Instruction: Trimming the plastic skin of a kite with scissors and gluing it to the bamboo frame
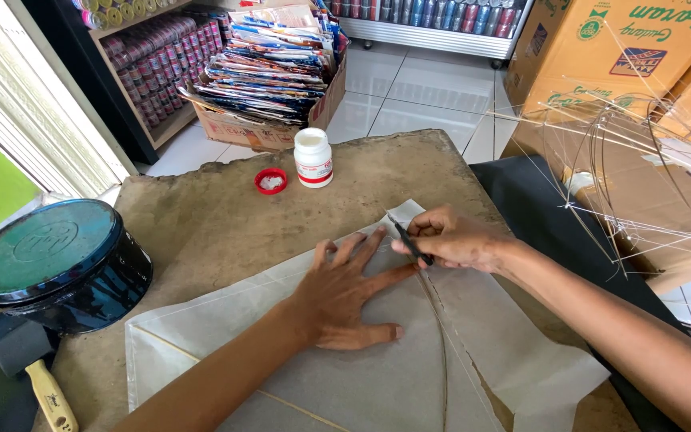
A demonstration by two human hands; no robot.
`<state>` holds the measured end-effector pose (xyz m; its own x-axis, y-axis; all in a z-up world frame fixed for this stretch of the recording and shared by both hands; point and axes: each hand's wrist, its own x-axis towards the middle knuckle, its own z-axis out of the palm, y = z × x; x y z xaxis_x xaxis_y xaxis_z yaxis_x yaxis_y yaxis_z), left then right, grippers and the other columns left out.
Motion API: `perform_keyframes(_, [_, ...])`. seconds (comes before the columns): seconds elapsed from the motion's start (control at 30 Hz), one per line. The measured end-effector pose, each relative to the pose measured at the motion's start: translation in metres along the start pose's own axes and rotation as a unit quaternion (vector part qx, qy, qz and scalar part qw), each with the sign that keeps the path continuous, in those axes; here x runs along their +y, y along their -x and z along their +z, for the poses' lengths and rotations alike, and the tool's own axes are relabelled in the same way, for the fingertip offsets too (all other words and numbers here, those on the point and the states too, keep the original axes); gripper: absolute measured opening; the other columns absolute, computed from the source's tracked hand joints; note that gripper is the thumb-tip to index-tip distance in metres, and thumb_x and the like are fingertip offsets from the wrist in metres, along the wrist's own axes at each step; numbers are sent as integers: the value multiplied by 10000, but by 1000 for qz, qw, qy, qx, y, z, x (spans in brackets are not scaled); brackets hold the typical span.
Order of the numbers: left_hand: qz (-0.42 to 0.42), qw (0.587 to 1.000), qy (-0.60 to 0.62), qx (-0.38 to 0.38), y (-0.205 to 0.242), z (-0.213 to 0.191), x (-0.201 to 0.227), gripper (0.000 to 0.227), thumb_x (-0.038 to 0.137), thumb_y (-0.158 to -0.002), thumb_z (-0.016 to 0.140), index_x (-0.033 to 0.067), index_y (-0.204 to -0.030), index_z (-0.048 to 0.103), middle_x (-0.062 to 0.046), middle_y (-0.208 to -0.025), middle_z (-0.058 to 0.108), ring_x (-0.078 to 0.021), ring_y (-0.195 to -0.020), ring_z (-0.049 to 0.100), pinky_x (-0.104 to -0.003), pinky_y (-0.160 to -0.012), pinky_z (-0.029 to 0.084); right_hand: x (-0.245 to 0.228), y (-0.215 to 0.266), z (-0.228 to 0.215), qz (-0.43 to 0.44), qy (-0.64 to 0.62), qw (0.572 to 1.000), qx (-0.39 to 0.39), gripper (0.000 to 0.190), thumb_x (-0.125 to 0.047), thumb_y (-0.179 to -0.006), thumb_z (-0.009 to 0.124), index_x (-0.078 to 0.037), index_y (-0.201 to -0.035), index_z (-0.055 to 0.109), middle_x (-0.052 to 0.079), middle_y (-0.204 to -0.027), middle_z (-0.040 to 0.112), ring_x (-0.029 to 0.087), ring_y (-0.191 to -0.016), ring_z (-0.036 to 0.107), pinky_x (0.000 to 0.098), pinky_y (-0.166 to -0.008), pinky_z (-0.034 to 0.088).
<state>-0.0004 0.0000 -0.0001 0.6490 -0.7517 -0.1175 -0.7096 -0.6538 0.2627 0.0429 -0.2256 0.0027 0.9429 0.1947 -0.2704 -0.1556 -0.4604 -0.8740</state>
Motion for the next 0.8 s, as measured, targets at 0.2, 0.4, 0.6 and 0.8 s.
perform_keyframes(0.2, [1, 1000, 9, 7, 0, 0, -1, 821, 707, -801, 429, 465, -1572, 289, -187, -1701, 130, -427, -1556, 101, -617, -1162, 99, -13, 13, -8, 16, -38, 999, 19, 263, -208, -834, 784, 44, -859, 712, 248, -609, 664, 149, -335, 469, 212, -234, 320])
perform_keyframes(0.4, [-7, 1000, 6, -3, 1, -1, 1, 821, 705, -804, 436, 470, -1575, 280, -178, -1704, 118, -414, -1557, 97, -610, -1167, 95, -37, 45, -23, 33, 93, 994, 50, 303, -95, -783, 855, 77, -1009, 751, 244, -703, 726, 193, -445, 566, 236, -320, 435])
perform_keyframes(0.6, [-1, 1000, 5, -1, 1, 0, 0, 817, 686, -806, 447, 456, -1575, 291, -192, -1696, 122, -433, -1552, 105, -630, -1170, 101, -30, 58, -39, 65, 169, 981, 70, 378, 1, -746, 873, 117, -1083, 748, 270, -748, 759, 229, -530, 677, 284, -457, 596])
perform_keyframes(0.8, [11, 999, 13, 31, 2, 6, -3, 796, 659, -819, 470, 450, -1569, 306, -188, -1676, 170, -429, -1542, 139, -623, -1168, 117, -34, 62, -31, 72, 193, 976, 68, 453, 23, -713, 894, 71, -1142, 758, 244, -852, 746, 235, -595, 734, 312, -527, 662])
